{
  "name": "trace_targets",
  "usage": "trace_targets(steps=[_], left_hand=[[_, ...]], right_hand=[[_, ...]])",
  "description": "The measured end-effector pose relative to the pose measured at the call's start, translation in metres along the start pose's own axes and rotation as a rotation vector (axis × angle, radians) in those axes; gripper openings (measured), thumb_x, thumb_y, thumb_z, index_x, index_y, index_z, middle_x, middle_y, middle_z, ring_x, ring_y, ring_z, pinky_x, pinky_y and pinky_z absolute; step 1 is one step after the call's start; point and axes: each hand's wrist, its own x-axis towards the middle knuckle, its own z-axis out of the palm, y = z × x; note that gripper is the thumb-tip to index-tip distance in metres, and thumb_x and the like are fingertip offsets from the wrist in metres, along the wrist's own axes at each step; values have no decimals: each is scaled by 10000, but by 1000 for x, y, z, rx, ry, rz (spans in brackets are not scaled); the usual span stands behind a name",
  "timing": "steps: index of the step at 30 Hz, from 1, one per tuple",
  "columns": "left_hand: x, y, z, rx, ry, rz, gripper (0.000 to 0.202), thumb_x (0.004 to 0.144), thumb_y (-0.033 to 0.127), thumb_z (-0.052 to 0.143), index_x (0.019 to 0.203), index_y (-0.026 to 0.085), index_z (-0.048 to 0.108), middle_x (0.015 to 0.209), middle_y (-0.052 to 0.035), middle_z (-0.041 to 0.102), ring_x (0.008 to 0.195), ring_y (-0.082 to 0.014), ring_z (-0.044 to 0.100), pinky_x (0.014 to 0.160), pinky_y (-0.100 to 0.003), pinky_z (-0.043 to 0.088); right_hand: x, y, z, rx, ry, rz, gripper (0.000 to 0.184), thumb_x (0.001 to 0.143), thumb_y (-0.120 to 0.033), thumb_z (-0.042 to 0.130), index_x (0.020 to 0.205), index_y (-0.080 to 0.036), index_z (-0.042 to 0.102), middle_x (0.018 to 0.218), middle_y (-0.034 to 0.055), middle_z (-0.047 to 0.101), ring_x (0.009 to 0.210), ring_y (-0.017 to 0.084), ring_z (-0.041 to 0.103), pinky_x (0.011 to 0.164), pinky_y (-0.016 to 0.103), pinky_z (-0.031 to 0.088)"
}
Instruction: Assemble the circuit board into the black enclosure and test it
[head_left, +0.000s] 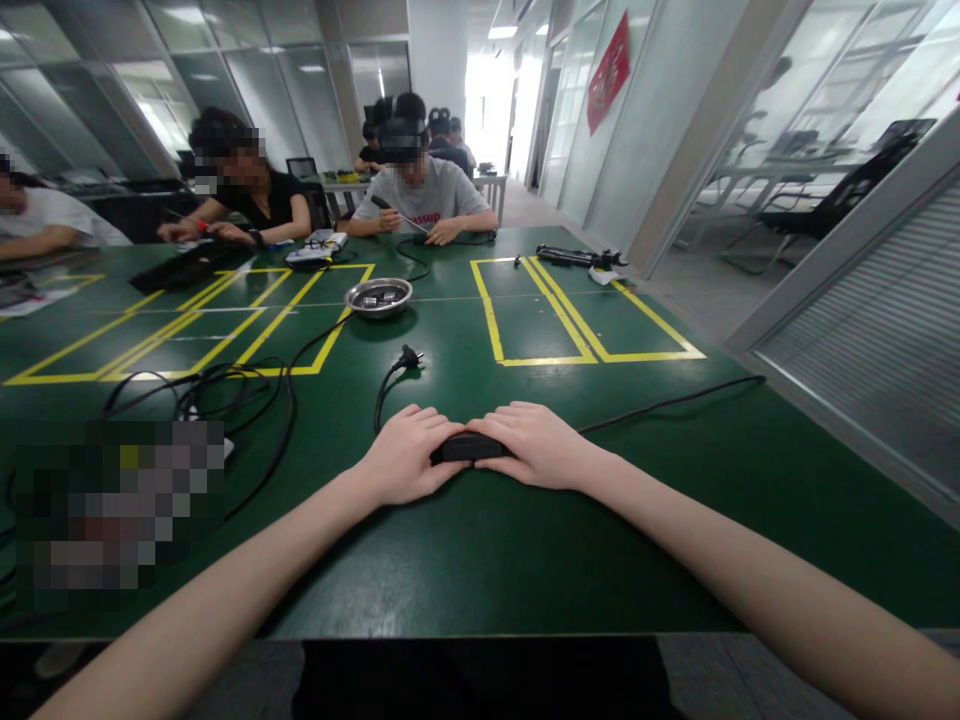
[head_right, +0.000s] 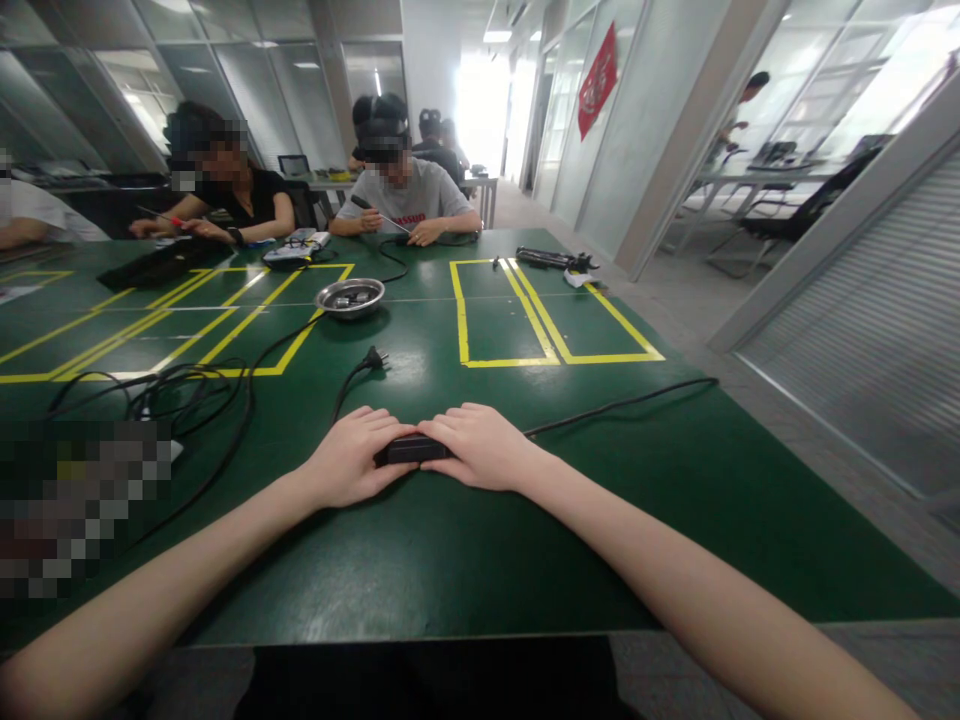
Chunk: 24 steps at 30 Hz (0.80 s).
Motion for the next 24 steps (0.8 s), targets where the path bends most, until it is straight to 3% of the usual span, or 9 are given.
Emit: trace_targets(steps=[4,8,11,13,16,21,24], left_hand=[[0,2,-1,-7,-2,-35,374,942,456,643,1177,171,702,978,-100,755,900,-267,690,842,-389,491],[1,5,-5,-183,-6,-168,402,977,491,551,1155,168,710,1009,-95,770,889,-258,706,805,-360,506],[1,8,-9,-349,-58,-309,415,1037,475,440,1023,184,735,857,-38,761,746,-204,681,688,-303,478],[1,9,-10,-462,-71,-349,398,1010,497,507,982,177,743,791,-15,740,701,-185,655,643,-281,464],[0,8,-8,-620,-14,-347,334,940,472,648,1050,172,744,889,-19,768,757,-181,672,673,-272,501],[-3,4,-3,-445,135,-289,334,866,464,780,1044,185,737,914,-41,765,805,-198,690,754,-313,541],[-3,2,-2,-300,154,-209,332,858,466,799,1042,197,734,904,-45,754,823,-210,687,787,-334,536]], right_hand=[[-2,-1,1,-77,25,-45,376,1052,-396,530,1272,-109,632,982,141,743,864,253,697,760,362,485],[-3,2,2,-197,48,-105,398,1063,-349,497,1355,-97,592,1124,163,734,915,244,684,773,352,482],[-5,5,3,-256,75,-156,399,1071,-290,444,1405,-115,575,1200,167,719,974,245,668,797,351,489],[-6,7,4,-251,104,-162,404,1072,-261,426,1425,-130,569,1214,165,713,986,242,665,806,351,494],[-8,9,2,-197,105,-145,414,1062,-261,459,1450,-152,556,1177,147,721,942,228,681,779,336,505],[-9,9,-8,-15,26,-44,551,1002,-491,599,1449,-172,559,1174,132,732,948,237,721,734,308,524],[-9,7,-9,123,-15,90,405,998,-478,613,1255,-172,677,1025,94,762,855,224,728,717,303,511]])
